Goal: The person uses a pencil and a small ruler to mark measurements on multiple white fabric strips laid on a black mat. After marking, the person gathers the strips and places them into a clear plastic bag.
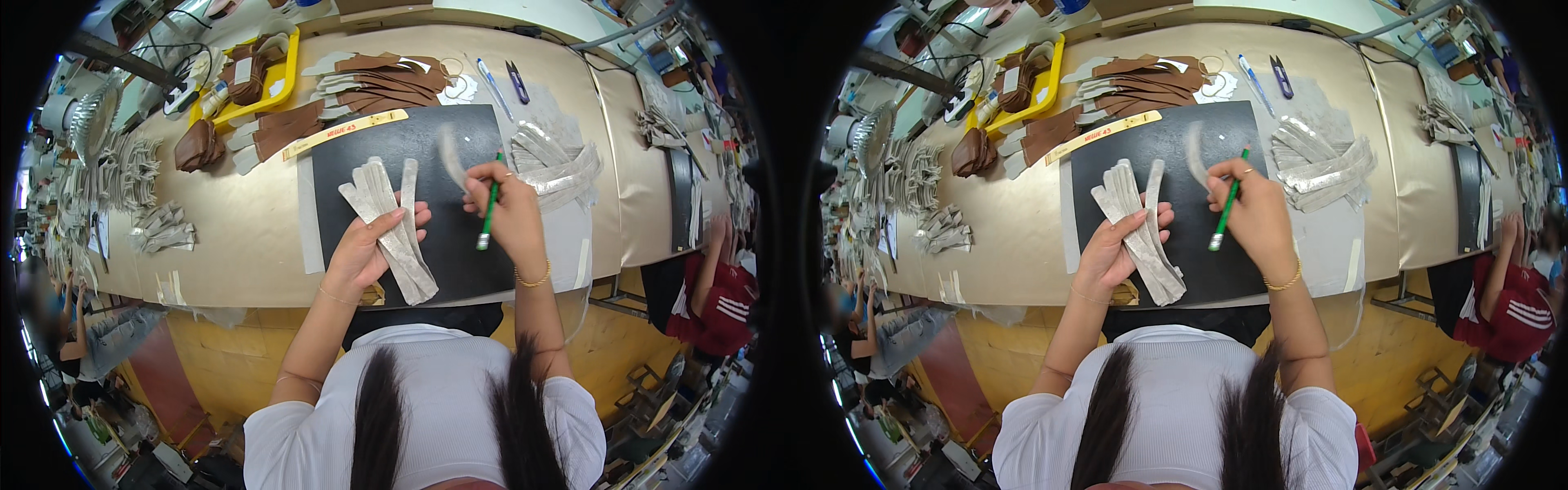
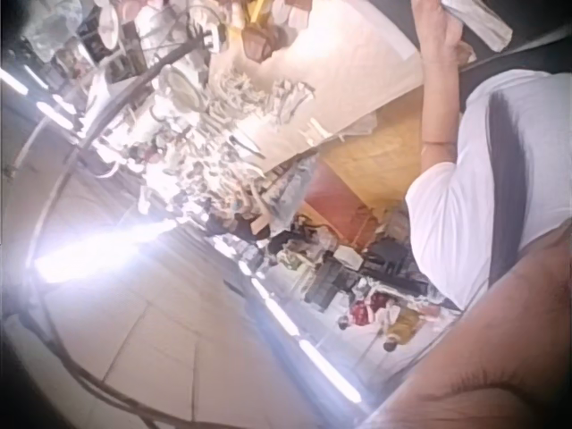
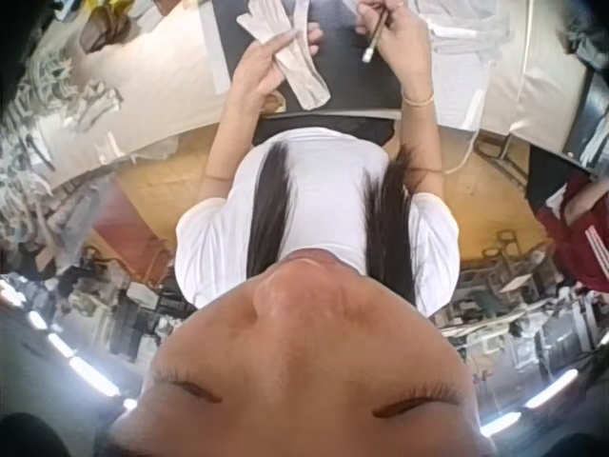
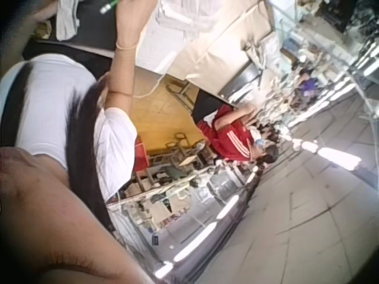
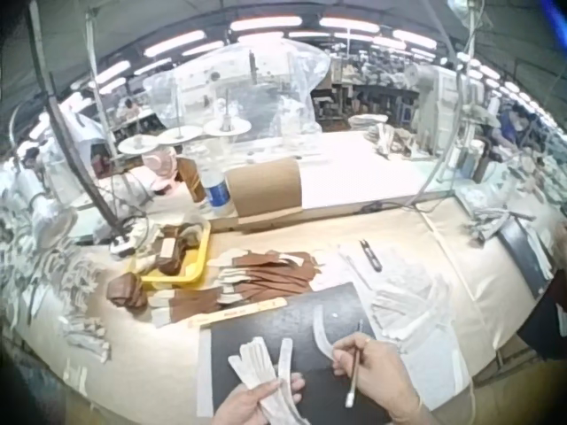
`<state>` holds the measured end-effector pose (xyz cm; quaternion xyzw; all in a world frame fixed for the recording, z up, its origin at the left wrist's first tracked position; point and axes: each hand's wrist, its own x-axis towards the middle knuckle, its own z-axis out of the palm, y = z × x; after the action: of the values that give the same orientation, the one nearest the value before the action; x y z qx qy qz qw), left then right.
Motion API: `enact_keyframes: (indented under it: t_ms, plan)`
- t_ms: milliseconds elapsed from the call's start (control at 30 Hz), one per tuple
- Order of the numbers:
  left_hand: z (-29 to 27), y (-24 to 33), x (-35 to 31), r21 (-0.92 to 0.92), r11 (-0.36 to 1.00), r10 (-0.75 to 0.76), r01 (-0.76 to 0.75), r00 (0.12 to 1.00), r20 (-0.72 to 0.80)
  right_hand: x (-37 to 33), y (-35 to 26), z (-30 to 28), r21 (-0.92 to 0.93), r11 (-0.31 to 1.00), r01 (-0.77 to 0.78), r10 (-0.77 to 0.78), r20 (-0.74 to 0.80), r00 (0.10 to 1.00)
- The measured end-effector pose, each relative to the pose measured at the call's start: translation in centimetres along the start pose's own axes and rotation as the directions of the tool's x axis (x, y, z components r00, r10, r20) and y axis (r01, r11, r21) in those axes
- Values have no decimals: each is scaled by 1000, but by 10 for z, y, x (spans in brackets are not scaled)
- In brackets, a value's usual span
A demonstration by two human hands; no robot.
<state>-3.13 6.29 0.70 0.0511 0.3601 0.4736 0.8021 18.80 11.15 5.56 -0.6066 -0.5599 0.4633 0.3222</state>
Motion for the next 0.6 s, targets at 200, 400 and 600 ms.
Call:
enact_keyframes:
  t_ms: [200, 400, 600]
  plan:
    - [-8, -5, 4, -90, 989, 126, -120, 990, 66, -16, -21, 1, 552, 830, 75, -144, 83, 986]
    - [7, -9, 1, -131, 965, 237, -225, 968, 78, -36, 0, 41, 218, 966, 138, -166, 118, 979]
    - [13, -8, -5, -126, 958, 272, -257, 956, 113, -37, -1, 44, -13, 986, 164, -162, 103, 981]
